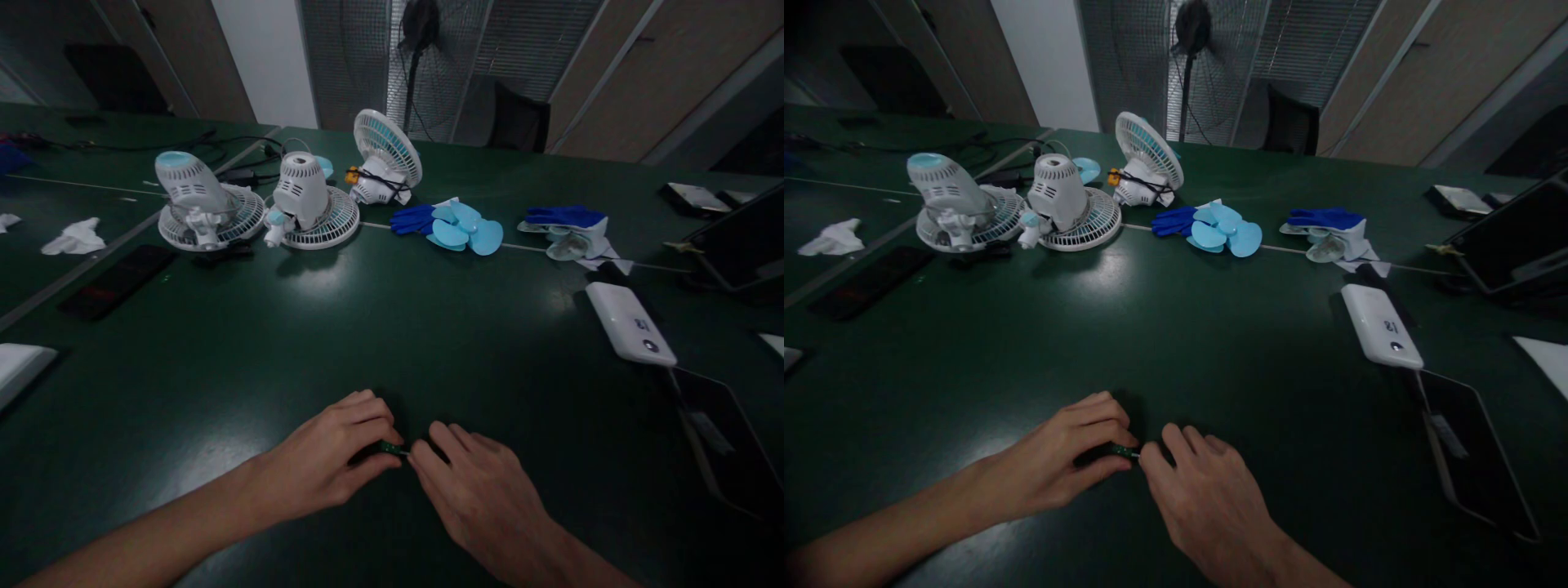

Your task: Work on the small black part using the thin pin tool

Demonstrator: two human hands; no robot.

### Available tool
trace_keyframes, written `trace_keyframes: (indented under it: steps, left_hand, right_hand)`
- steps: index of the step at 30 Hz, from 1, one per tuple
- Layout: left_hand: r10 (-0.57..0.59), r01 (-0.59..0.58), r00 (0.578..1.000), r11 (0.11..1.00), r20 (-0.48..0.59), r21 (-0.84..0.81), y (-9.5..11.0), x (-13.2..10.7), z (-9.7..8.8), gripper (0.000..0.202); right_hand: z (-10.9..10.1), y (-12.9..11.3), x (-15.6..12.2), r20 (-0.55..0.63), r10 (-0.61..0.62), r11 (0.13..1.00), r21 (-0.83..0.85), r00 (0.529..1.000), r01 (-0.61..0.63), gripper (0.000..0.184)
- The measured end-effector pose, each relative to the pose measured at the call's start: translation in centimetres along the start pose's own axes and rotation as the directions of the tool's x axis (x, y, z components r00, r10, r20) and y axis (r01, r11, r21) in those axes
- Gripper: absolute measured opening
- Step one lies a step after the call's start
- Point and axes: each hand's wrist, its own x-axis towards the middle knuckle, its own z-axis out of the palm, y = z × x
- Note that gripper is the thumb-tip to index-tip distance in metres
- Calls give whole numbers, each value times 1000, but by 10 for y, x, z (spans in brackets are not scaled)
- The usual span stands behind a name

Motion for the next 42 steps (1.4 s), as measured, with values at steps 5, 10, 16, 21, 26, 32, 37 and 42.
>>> trace_keyframes:
  steps: [5, 10, 16, 21, 26, 32, 37, 42]
  left_hand:
    - [3, -3, 1000, 1000, -12, -19, 1, 0, 0, 16]
    - [-2, 2, 1000, 1000, -6, -28, 0, 0, 1, 17]
    - [12, -13, 1000, 1000, -11, -29, 1, 1, 0, 18]
    - [25, -25, 1000, 1000, -18, -18, 2, 2, 0, 18]
    - [50, -50, 998, 999, -29, -3, -3, 0, 2, 19]
    - [76, -72, 995, 996, -70, 50, -6, -1, 5, 23]
    - [74, -70, 994, 996, -81, 52, -3, 1, 2, 19]
    - [63, -60, 995, 998, -79, 34, -5, 0, 2, 23]
  right_hand:
    - [2, -1, 2, -35, -18, 999, -30, 999, 17, 15]
    - [7, 0, 1, -49, -21, 999, -39, 999, 19, 16]
    - [10, -1, 0, -77, -29, 999, -47, 997, 25, 16]
    - [6, -1, 2, -104, -38, 999, -28, 994, 35, 18]
    - [4, -2, 1, -109, -34, 999, -26, 993, 31, 20]
    - [5, -1, 4, -116, -12, 1000, 13, 993, 14, 18]
    - [7, -5, 8, -116, -7, 998, 66, 993, 15, 17]
    - [3, -3, 6, -115, 3, 995, 98, 993, 8, 20]
